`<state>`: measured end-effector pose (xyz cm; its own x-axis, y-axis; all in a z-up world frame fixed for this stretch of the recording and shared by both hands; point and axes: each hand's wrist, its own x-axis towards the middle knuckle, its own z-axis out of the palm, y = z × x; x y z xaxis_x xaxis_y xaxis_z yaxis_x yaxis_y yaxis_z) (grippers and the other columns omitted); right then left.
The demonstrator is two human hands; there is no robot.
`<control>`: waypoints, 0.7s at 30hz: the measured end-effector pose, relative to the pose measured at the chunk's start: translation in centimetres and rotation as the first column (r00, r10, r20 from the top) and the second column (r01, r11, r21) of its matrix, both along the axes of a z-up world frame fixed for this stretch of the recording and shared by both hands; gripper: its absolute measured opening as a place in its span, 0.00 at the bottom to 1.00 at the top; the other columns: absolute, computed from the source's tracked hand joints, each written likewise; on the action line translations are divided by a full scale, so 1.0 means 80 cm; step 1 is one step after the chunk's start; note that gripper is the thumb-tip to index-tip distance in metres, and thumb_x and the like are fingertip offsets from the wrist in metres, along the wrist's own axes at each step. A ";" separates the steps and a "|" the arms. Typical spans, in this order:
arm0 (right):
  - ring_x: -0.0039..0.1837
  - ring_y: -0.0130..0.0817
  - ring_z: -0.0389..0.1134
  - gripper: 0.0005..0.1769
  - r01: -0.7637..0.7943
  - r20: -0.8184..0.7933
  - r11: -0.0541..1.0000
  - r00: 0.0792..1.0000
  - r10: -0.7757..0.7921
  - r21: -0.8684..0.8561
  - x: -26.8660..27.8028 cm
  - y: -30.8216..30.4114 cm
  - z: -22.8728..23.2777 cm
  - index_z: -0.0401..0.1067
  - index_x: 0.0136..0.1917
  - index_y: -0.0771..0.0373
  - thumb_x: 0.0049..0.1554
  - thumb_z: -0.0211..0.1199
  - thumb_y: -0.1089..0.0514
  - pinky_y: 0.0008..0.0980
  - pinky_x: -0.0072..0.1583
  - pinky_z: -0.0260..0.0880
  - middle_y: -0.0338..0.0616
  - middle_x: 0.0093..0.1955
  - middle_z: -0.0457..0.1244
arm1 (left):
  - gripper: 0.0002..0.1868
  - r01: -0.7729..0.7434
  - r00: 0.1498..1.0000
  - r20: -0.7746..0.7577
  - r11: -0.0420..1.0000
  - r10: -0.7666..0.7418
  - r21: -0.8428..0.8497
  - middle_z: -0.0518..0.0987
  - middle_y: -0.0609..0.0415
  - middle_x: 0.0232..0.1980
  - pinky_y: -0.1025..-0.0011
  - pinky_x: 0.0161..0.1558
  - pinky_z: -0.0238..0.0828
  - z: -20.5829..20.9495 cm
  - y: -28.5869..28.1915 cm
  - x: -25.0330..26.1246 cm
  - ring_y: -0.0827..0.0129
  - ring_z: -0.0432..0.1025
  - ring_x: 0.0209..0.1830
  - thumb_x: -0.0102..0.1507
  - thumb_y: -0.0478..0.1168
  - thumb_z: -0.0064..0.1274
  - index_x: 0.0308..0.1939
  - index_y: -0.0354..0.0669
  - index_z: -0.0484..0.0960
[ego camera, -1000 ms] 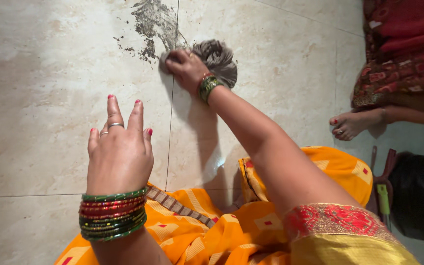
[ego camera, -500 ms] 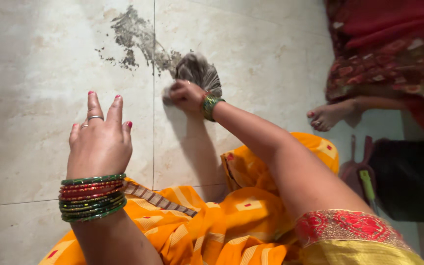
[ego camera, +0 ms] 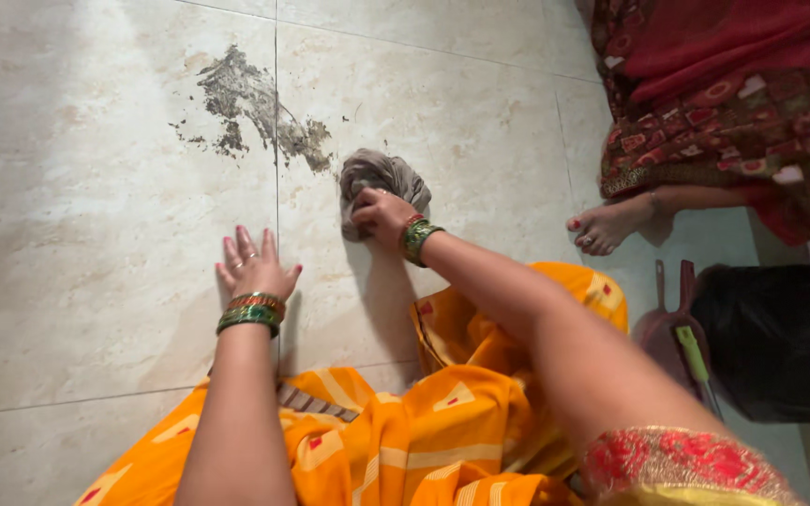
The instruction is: The person scrubs a dark stain on a tiled floor using a grey cloth. They use both hands to rub the cloth back and forth over the stain, occasionally lifting it to check progress. Another person's bare feet are visible nearby.
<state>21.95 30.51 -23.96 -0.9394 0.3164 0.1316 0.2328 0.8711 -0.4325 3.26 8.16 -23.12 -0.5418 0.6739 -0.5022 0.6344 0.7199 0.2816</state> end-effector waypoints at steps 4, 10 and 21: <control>0.56 0.40 0.71 0.10 0.305 -0.067 0.952 0.951 -0.303 0.029 -0.061 0.023 -0.016 0.83 0.43 0.47 0.54 0.65 0.62 0.37 0.56 0.74 0.35 0.54 0.68 | 0.63 0.034 0.999 -0.006 0.997 -0.034 -0.066 0.17 0.47 0.83 0.39 0.75 0.16 -0.001 0.000 -0.001 0.49 0.14 0.83 0.54 0.70 0.56 0.82 0.65 0.32; 0.55 0.36 0.70 0.15 0.548 0.229 0.836 0.810 -0.540 0.031 -0.152 0.091 0.003 0.82 0.50 0.38 0.57 0.62 0.60 0.35 0.57 0.72 0.34 0.58 0.67 | 0.76 0.058 0.997 0.067 0.977 -0.045 -0.204 0.10 0.41 0.80 0.32 0.70 0.10 0.022 0.013 0.006 0.43 0.06 0.79 0.47 0.79 0.57 0.81 0.63 0.21; 0.55 0.38 0.71 0.11 0.183 0.333 0.983 0.929 -0.164 -0.027 -0.099 0.054 0.046 0.81 0.47 0.43 0.49 0.72 0.48 0.40 0.54 0.72 0.33 0.54 0.67 | 0.77 0.051 0.996 0.079 0.983 -0.037 -0.179 0.09 0.43 0.80 0.31 0.70 0.09 0.034 0.010 0.007 0.44 0.05 0.79 0.44 0.81 0.57 0.81 0.63 0.22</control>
